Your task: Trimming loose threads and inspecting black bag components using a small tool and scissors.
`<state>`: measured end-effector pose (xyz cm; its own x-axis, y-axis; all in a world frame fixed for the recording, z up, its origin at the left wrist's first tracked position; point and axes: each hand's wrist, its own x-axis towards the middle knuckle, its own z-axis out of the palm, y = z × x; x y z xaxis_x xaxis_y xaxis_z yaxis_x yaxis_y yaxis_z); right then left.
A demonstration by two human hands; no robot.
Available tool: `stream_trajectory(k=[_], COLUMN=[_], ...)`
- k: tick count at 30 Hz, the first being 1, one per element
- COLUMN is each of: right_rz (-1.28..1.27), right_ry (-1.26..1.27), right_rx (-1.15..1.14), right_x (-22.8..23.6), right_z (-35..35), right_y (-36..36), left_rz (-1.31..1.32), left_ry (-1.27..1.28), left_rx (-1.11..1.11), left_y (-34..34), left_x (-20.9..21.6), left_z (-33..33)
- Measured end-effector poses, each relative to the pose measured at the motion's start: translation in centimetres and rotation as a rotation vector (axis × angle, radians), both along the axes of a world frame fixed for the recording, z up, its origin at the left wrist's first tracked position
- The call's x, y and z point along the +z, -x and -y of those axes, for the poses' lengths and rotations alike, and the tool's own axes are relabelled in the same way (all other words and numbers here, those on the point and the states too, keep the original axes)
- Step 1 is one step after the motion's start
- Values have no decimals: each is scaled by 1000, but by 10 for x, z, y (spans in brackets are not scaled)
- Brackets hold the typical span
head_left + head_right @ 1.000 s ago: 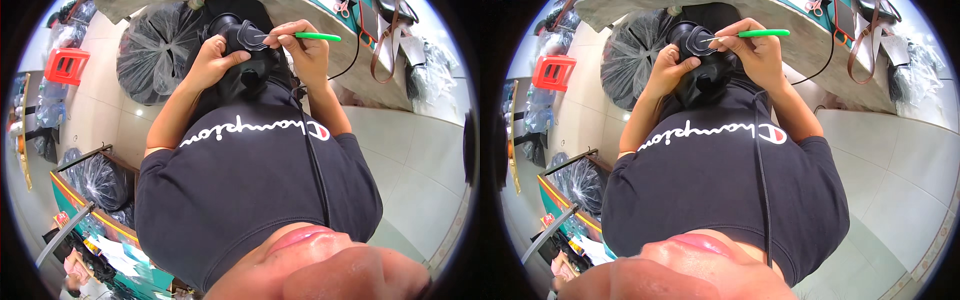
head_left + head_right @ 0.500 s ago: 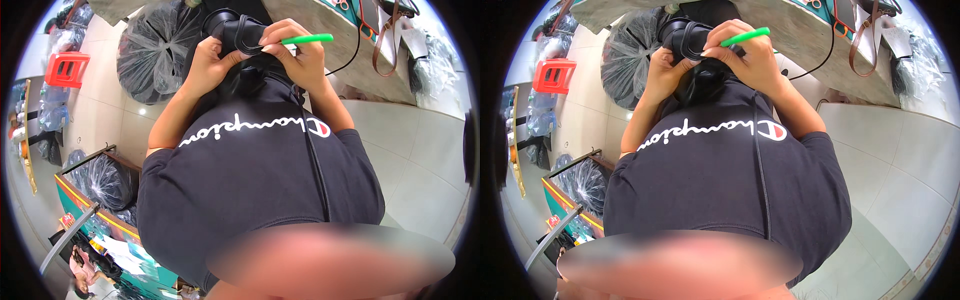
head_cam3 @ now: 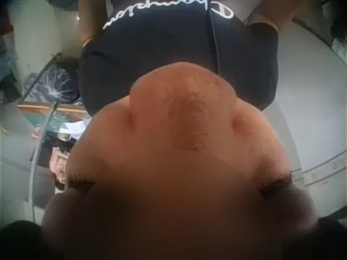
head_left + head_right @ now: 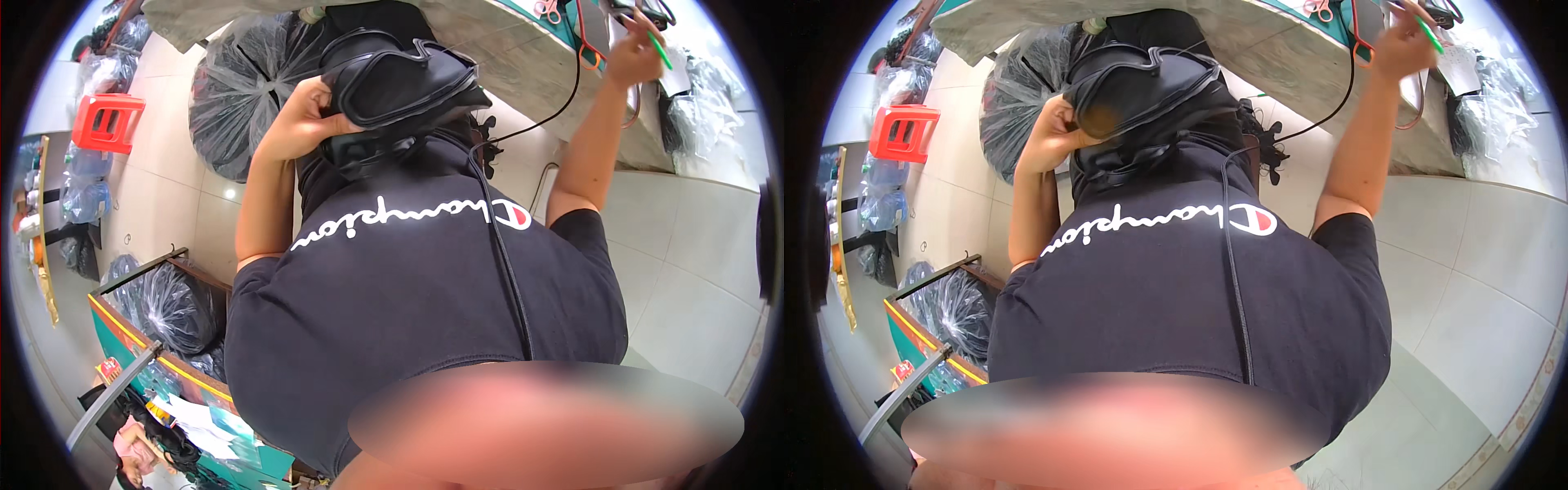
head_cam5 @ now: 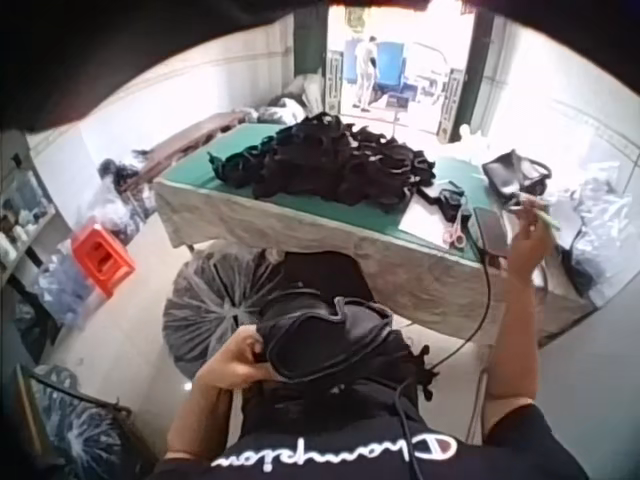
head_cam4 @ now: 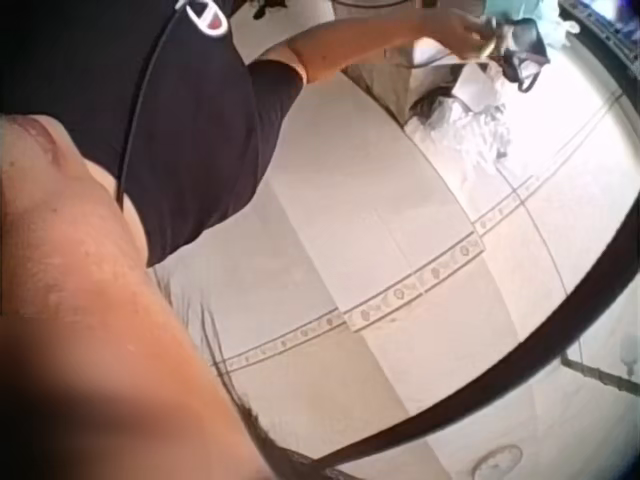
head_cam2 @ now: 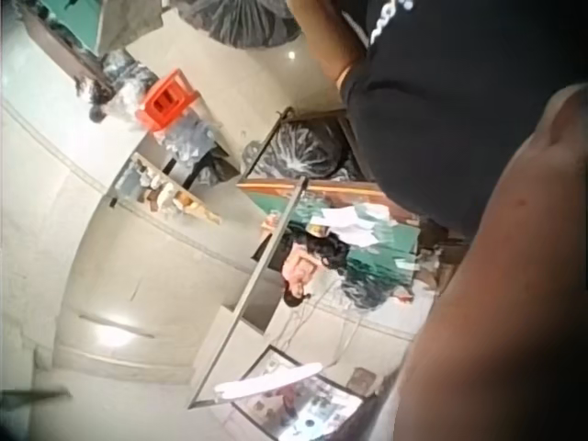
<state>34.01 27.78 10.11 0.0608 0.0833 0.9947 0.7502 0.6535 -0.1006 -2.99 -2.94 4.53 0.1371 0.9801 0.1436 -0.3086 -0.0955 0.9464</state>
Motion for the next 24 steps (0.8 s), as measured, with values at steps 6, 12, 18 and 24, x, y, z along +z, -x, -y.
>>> stream_trajectory(k=[6,12,18,24], right_rz=[-71,-172,460,342], right_ry=[110,490,1216,1024], right_rx=[-283,62,457,1381], right_x=[17,46,16,-8], right_z=[-26,15,86,165], right_y=[-108,-120,-22,110], left_rz=[-121,-5,-172,-178], left_ry=[-28,43,13,156], left_rx=[-94,-234,-84,-139], left_y=[35,33,-9,-19], left_x=[-31,-19,-8,-5], left_z=[0,-6,-14,-17])
